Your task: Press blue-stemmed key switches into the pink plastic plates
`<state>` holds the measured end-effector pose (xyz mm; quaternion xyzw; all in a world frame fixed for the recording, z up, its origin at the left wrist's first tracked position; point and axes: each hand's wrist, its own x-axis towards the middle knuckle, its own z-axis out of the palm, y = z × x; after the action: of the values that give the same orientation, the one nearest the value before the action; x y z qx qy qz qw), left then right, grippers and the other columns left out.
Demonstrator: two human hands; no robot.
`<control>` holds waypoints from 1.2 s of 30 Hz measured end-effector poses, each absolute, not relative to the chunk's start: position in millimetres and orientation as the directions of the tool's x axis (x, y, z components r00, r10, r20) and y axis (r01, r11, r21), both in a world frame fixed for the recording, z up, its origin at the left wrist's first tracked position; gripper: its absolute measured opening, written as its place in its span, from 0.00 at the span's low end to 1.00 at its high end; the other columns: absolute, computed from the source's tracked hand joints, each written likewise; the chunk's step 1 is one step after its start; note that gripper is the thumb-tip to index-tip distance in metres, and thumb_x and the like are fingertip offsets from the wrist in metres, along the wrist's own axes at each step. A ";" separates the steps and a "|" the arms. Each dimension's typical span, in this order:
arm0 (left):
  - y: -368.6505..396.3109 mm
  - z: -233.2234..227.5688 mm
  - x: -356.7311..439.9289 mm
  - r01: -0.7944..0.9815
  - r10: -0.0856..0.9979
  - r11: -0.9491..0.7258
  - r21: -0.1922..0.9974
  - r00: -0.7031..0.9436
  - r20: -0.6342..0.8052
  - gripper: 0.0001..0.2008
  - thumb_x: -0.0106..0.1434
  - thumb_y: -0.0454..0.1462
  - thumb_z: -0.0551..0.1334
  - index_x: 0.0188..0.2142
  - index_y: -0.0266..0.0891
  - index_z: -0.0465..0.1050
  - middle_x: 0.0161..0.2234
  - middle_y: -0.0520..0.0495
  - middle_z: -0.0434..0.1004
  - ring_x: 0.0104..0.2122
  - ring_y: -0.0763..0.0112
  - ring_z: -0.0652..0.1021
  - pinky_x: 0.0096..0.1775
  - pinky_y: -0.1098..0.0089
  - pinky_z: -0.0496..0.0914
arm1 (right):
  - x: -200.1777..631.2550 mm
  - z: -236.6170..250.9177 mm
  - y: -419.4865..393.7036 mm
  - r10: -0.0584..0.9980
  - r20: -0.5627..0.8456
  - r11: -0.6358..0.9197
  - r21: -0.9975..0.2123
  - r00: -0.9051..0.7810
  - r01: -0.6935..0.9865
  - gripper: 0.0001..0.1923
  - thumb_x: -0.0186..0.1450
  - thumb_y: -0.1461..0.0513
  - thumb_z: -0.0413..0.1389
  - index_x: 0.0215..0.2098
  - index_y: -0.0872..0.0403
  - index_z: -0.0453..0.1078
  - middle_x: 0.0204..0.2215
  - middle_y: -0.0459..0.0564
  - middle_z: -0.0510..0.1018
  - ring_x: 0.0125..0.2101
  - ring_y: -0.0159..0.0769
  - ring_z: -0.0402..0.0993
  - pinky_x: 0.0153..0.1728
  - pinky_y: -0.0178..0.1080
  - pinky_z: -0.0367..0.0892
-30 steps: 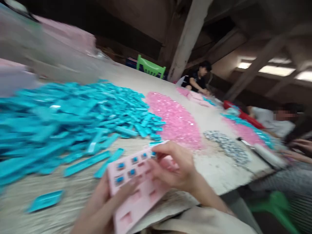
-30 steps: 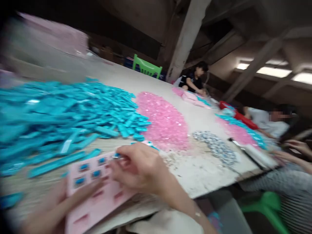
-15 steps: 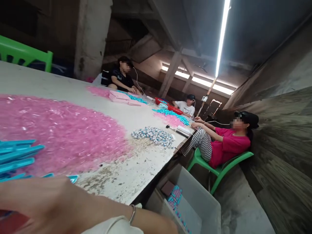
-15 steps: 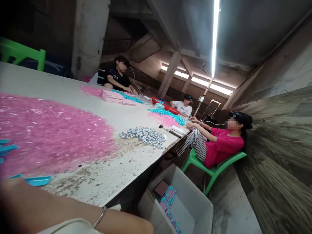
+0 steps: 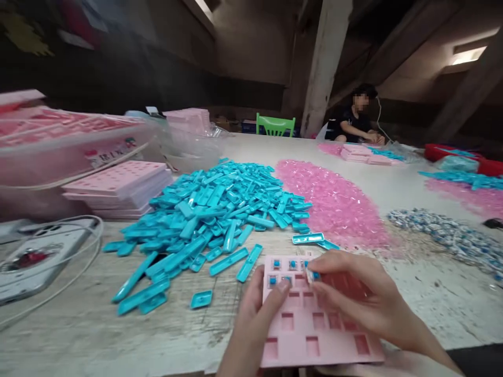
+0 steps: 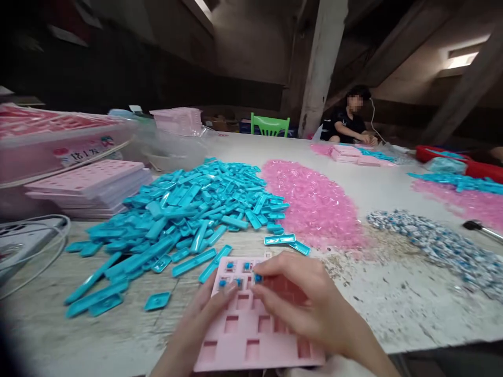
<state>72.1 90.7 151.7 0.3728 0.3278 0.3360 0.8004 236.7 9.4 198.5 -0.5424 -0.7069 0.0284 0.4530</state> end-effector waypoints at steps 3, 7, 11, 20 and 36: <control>85.9 161.3 79.4 -0.292 0.785 0.493 0.819 0.556 -0.274 0.25 0.48 0.47 0.75 0.42 0.38 0.77 0.38 0.43 0.84 0.46 0.50 0.81 0.47 0.63 0.75 | 235.3 207.3 6.0 0.785 0.608 0.481 -0.481 -0.116 0.733 0.07 0.68 0.66 0.58 0.44 0.51 0.69 0.35 0.46 0.81 0.39 0.32 0.78 0.40 0.32 0.72; 81.3 165.9 79.4 -0.306 0.769 0.553 0.775 0.546 -0.333 0.27 0.49 0.44 0.75 0.47 0.41 0.73 0.39 0.46 0.84 0.49 0.53 0.79 0.48 0.64 0.75 | 234.8 210.6 8.0 0.791 0.588 0.447 -0.364 -0.171 0.817 0.05 0.69 0.66 0.57 0.43 0.53 0.71 0.41 0.50 0.80 0.45 0.36 0.73 0.48 0.40 0.68; 75.1 166.4 77.4 -0.331 0.810 0.517 0.789 0.488 -0.326 0.28 0.47 0.46 0.77 0.44 0.40 0.71 0.40 0.46 0.83 0.48 0.53 0.80 0.47 0.67 0.75 | 237.0 207.7 11.0 0.832 0.532 0.382 -0.343 -0.158 0.858 0.04 0.69 0.64 0.57 0.41 0.50 0.74 0.44 0.50 0.79 0.48 0.40 0.70 0.49 0.44 0.66; 75.0 164.3 81.7 -0.312 0.798 0.511 0.801 0.518 -0.308 0.26 0.48 0.48 0.76 0.41 0.40 0.71 0.37 0.47 0.83 0.44 0.55 0.81 0.42 0.68 0.77 | 240.7 203.7 22.4 0.866 0.477 0.374 -0.416 -0.152 0.829 0.04 0.67 0.61 0.60 0.36 0.51 0.77 0.43 0.50 0.77 0.46 0.37 0.71 0.48 0.42 0.67; 74.5 162.1 67.8 -0.222 0.684 0.626 0.747 0.617 -0.389 0.24 0.51 0.46 0.76 0.45 0.44 0.74 0.46 0.46 0.82 0.45 0.56 0.81 0.45 0.67 0.77 | 236.8 195.3 0.0 0.870 0.492 0.253 -0.406 -0.023 0.878 0.05 0.67 0.60 0.60 0.40 0.43 0.78 0.52 0.51 0.63 0.54 0.41 0.62 0.49 0.42 0.68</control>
<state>67.8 74.5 162.1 0.3365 0.3429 0.2715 0.8340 236.8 0.0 195.3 -0.6111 -0.7153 -0.0057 0.3388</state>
